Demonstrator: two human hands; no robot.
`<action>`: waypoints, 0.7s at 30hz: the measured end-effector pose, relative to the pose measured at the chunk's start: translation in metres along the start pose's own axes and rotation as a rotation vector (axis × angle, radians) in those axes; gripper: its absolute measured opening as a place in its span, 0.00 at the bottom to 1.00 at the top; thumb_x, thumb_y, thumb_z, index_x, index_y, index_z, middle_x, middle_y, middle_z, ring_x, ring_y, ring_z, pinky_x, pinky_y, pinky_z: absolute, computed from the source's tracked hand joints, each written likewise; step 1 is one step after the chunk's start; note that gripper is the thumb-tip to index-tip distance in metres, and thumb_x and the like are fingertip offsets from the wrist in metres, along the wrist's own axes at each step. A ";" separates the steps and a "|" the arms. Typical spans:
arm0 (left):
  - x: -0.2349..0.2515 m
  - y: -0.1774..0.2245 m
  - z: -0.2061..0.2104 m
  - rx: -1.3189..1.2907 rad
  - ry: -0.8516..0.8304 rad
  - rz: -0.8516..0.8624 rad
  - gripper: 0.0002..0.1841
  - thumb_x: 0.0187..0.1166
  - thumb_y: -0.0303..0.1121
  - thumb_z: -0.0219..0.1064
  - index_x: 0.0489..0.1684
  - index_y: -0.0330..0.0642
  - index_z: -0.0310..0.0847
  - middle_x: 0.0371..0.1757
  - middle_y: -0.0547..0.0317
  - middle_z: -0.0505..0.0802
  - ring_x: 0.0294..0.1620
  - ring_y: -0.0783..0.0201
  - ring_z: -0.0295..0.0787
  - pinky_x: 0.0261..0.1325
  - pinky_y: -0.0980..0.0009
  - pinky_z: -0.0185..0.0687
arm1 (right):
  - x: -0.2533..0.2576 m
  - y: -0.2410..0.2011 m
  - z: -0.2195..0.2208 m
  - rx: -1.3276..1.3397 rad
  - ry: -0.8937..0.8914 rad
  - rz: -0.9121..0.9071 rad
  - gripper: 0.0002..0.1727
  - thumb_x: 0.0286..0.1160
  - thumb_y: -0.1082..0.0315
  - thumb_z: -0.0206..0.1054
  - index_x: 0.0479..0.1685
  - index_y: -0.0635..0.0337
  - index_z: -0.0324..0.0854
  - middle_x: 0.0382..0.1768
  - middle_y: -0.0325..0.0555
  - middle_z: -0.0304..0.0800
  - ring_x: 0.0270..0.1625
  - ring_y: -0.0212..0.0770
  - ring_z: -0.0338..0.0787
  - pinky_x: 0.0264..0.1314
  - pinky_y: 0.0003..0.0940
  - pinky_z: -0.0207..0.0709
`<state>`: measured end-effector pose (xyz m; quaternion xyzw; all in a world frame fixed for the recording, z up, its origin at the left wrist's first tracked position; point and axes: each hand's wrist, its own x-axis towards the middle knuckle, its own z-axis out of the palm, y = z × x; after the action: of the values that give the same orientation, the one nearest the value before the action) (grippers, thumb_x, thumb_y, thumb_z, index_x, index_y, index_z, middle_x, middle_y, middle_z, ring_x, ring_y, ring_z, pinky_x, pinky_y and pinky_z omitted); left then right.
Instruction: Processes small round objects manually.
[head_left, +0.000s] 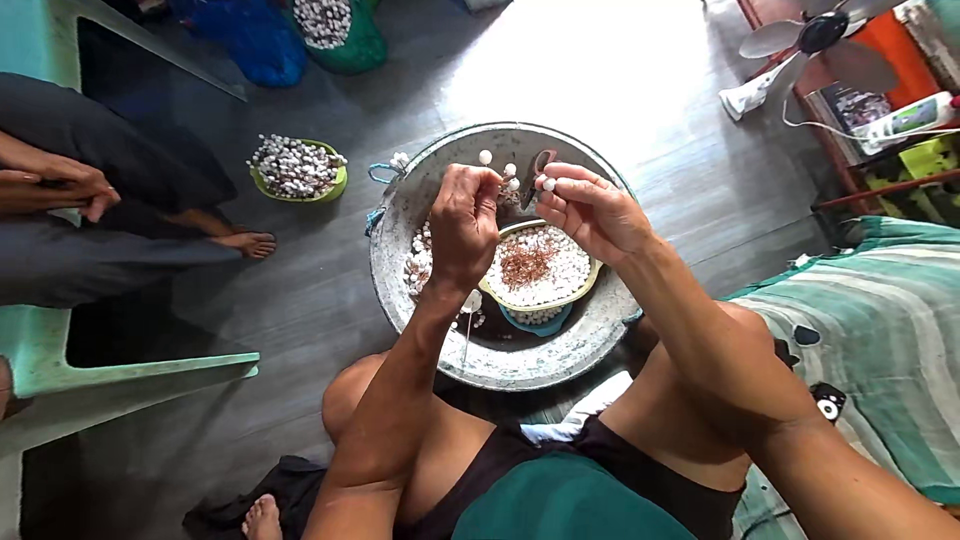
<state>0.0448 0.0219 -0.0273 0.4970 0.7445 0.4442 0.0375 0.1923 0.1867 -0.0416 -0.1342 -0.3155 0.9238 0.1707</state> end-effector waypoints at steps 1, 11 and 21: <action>0.000 0.000 0.000 0.001 0.002 0.003 0.06 0.87 0.28 0.61 0.51 0.39 0.84 0.52 0.52 0.85 0.47 0.65 0.85 0.48 0.71 0.84 | 0.000 0.000 0.000 0.001 -0.007 -0.001 0.14 0.84 0.75 0.61 0.63 0.64 0.84 0.55 0.52 0.91 0.51 0.42 0.94 0.63 0.38 0.88; 0.000 0.001 0.005 0.028 -0.002 0.019 0.07 0.88 0.28 0.61 0.51 0.39 0.84 0.53 0.50 0.85 0.50 0.63 0.86 0.50 0.69 0.84 | 0.001 -0.003 -0.004 -0.018 0.013 0.000 0.14 0.83 0.75 0.58 0.61 0.65 0.84 0.57 0.53 0.91 0.53 0.41 0.94 0.63 0.36 0.87; -0.003 -0.002 0.006 0.025 0.008 0.033 0.07 0.88 0.28 0.61 0.51 0.39 0.84 0.53 0.51 0.85 0.48 0.64 0.85 0.48 0.70 0.84 | 0.000 -0.002 -0.004 0.024 0.022 -0.010 0.14 0.83 0.76 0.59 0.62 0.66 0.84 0.58 0.55 0.91 0.53 0.42 0.94 0.64 0.37 0.88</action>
<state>0.0482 0.0232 -0.0332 0.5079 0.7418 0.4374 0.0208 0.1947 0.1906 -0.0436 -0.1406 -0.3033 0.9251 0.1802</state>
